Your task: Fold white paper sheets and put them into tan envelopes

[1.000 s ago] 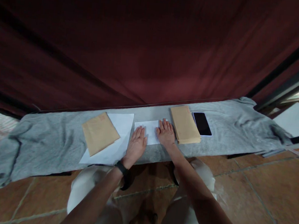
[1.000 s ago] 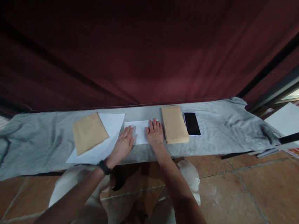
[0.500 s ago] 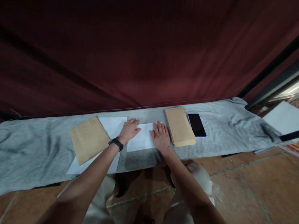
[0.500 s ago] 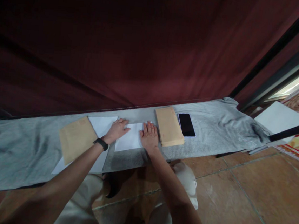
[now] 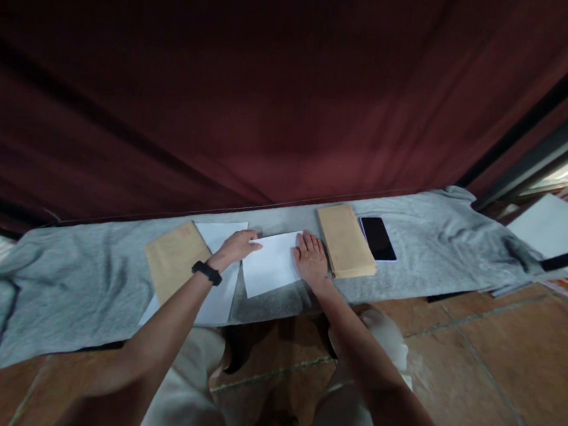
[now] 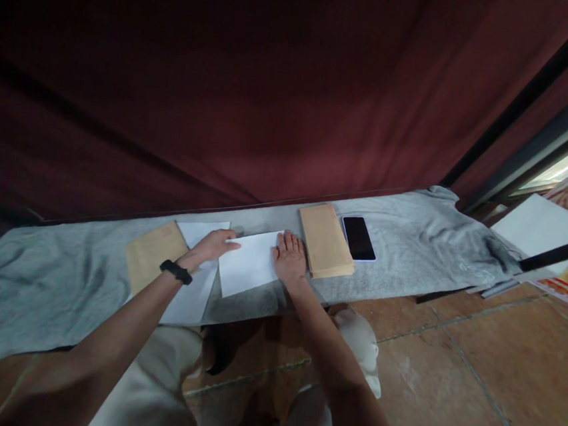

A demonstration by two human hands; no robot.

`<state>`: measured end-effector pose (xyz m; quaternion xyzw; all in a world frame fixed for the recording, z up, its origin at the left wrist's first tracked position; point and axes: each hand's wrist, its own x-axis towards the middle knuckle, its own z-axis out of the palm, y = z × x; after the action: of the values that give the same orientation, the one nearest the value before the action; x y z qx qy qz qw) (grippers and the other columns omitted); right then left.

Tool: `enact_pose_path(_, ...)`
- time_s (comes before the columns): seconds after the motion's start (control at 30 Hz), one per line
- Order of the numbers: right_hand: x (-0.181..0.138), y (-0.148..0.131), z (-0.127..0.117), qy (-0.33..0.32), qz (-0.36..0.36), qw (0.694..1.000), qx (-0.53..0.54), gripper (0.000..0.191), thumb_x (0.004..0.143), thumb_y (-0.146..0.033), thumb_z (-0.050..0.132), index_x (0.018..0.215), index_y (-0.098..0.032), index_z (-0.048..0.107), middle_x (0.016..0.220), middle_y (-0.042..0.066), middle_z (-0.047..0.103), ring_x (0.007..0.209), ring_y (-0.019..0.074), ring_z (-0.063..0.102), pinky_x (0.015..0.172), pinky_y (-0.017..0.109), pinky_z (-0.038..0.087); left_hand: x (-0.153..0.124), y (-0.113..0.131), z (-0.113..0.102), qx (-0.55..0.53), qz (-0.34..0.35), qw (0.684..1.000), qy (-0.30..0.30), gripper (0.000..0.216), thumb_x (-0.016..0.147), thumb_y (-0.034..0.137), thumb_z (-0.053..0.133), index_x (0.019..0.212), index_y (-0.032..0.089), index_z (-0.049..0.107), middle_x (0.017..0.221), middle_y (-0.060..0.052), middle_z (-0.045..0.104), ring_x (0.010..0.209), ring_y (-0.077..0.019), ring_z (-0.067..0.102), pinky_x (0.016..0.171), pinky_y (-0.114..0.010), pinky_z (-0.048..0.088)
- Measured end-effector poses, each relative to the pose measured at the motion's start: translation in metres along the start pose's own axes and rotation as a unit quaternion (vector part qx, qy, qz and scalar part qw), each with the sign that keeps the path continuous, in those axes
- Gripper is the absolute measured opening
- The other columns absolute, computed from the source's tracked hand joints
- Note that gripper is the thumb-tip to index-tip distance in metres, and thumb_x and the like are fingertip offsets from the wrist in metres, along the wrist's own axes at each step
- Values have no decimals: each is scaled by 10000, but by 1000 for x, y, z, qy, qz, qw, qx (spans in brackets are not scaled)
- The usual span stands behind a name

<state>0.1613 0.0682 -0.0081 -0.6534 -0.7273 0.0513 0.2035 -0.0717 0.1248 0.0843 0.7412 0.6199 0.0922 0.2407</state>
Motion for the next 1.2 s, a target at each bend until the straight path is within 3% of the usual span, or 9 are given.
enact_pose_path(0.13,-1,-4,-5,36,9,999,38,552,1057,-345,359,1532,-69,408,1569,218,423,1445,327,416,1176,525,338,-35,-13,-10,-179,-58,980,65,193,701,348,705,658,202,585,559,38,552,527,-142,510,496,-244,346)
enact_pose_path(0.27,-4,-10,-20,48,-29,995,85,553,1064,-343,342,1541,-66,384,1592,195,395,1478,295,372,1191,497,346,-71,-11,7,-413,-178,883,134,271,666,359,778,732,187,579,571,49,559,508,-112,510,464,-217,380)
enact_pose_path(0.4,-15,-6,-38,12,-85,990,113,523,1028,-231,388,1538,-114,416,1593,135,415,1468,237,400,1227,432,334,-94,6,47,-487,-247,823,158,314,704,351,780,859,194,557,726,15,637,655,-143,630,553,-250,526)
enact_pose_path(0.5,-28,5,-46,-62,-119,983,124,590,949,-70,400,1522,-197,461,1535,63,512,1388,190,512,1193,371,403,-104,19,75,-522,-272,794,155,271,755,309,743,921,200,558,839,-21,674,754,-168,684,611,-297,582)
enact_pose_path(0.67,-48,24,-48,-154,-199,961,118,678,845,41,437,1449,-241,558,1526,39,523,1394,166,506,1201,355,398,-117,24,94,-551,-298,765,147,239,780,216,719,966,201,569,934,-47,693,851,-186,714,643,-312,611)
enact_pose_path(0.8,-55,28,-50,-155,-229,952,131,644,846,5,544,1437,-249,571,1541,62,503,1425,194,469,1216,405,375,-124,19,94,-546,-311,765,142,220,784,214,736,949,193,592,913,-60,700,885,-213,720,650,-322,621)
enact_pose_path(1.03,-60,24,-55,-163,-254,944,132,422,910,-111,648,1297,-274,692,1415,55,631,1345,193,560,1175,385,421,-131,22,94,-548,-299,770,129,150,833,212,684,957,185,603,939,-55,714,856,-195,715,645,-304,612)
enact_pose_path(1.1,-60,24,-55,-169,-253,944,127,397,930,-132,635,1301,-263,689,1435,66,613,1350,193,554,1176,383,415,-135,22,93,-523,-291,794,109,168,859,243,661,1003,180,601,897,-51,710,773,-193,714,621,-313,605)
enact_pose_path(1.2,-60,25,-54,-182,-254,943,116,446,928,-120,623,1348,-267,650,1488,62,564,1389,188,511,1193,388,386,-144,19,88,-375,-260,882,119,269,891,317,626,1121,183,583,799,-31,681,685,-215,704,630,-362,603)
